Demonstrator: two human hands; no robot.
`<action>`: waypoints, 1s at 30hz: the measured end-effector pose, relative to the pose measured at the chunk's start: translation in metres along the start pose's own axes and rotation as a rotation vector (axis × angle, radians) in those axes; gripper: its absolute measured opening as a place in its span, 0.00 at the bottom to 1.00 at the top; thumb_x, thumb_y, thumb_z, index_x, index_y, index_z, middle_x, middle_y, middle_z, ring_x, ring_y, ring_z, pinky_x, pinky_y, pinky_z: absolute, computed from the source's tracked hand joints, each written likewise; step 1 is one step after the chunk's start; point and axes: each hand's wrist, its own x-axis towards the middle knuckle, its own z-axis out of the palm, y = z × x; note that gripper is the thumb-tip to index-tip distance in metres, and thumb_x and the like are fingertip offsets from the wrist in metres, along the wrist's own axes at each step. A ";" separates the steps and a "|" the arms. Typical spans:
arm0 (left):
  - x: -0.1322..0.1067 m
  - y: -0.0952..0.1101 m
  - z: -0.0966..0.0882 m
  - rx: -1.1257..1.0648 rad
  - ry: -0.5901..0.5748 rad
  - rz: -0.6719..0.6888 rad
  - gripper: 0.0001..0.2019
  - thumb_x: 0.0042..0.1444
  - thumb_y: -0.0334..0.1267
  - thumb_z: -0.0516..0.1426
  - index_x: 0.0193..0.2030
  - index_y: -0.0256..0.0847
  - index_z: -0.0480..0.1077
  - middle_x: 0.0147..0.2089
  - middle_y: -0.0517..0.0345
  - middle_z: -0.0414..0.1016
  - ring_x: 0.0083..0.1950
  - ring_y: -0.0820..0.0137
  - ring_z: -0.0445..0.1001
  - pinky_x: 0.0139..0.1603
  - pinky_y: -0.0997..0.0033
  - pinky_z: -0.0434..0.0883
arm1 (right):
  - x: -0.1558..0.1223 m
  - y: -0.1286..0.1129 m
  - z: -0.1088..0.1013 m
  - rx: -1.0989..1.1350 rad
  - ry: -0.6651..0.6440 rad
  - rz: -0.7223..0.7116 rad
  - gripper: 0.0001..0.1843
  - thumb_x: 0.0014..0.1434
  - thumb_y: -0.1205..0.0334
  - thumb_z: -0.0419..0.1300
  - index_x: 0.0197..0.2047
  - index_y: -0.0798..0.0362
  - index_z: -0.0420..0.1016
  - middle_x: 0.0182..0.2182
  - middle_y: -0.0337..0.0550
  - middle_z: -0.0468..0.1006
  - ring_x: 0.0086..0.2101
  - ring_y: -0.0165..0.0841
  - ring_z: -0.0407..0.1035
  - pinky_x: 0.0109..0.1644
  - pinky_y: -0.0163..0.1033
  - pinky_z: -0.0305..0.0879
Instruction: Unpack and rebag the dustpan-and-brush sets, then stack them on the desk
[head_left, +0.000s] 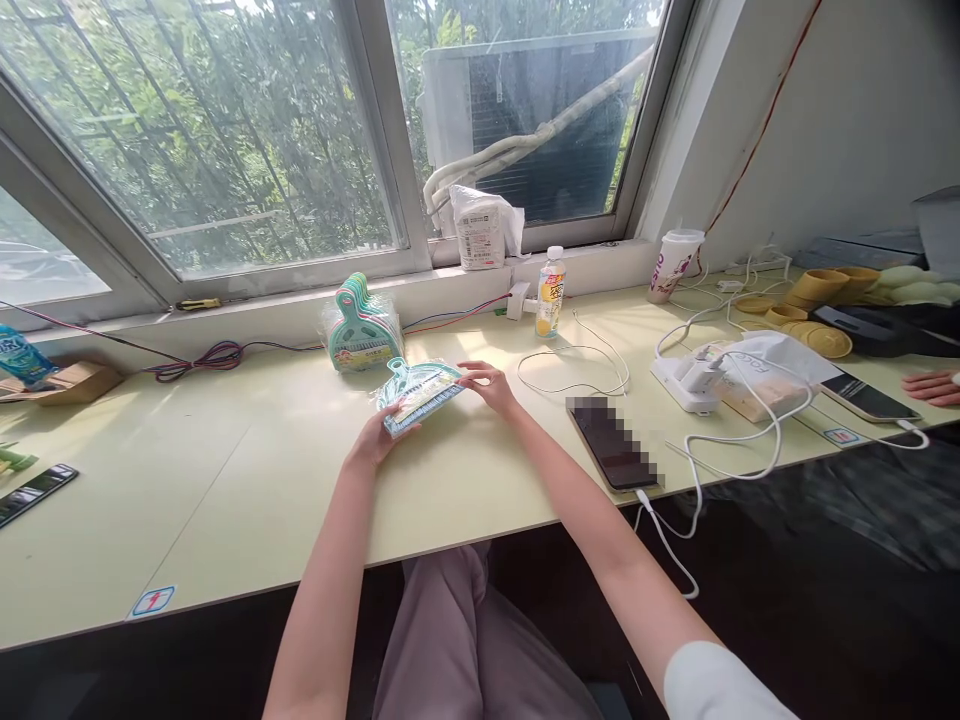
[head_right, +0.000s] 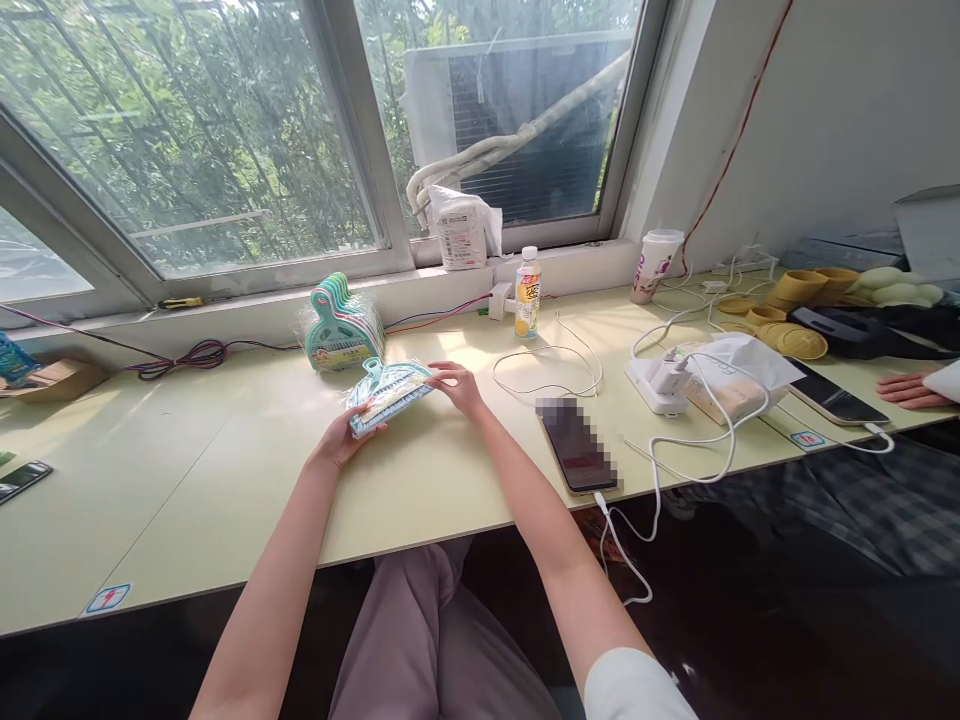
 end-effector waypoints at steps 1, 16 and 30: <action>0.000 0.000 0.000 0.011 -0.019 -0.007 0.26 0.54 0.35 0.57 0.60 0.33 0.61 0.46 0.43 0.76 0.33 0.63 0.79 0.28 0.68 0.77 | 0.000 0.002 0.000 -0.005 0.018 0.021 0.06 0.53 0.54 0.64 0.30 0.44 0.80 0.45 0.40 0.76 0.50 0.38 0.67 0.58 0.45 0.59; -0.011 -0.006 0.011 0.201 -0.286 0.063 0.27 0.50 0.40 0.63 0.56 0.36 0.62 0.48 0.43 0.74 0.30 0.67 0.77 0.26 0.72 0.76 | 0.000 0.023 0.015 -0.182 0.134 0.018 0.06 0.56 0.59 0.56 0.36 0.49 0.70 0.44 0.45 0.69 0.48 0.39 0.64 0.55 0.44 0.61; -0.014 -0.001 0.026 0.194 -0.130 0.311 0.45 0.52 0.52 0.60 0.70 0.54 0.37 0.58 0.44 0.68 0.34 0.67 0.78 0.31 0.67 0.76 | 0.004 0.039 0.008 0.395 0.285 0.574 0.19 0.42 0.66 0.69 0.40 0.53 0.74 0.28 0.38 0.78 0.27 0.31 0.72 0.37 0.40 0.72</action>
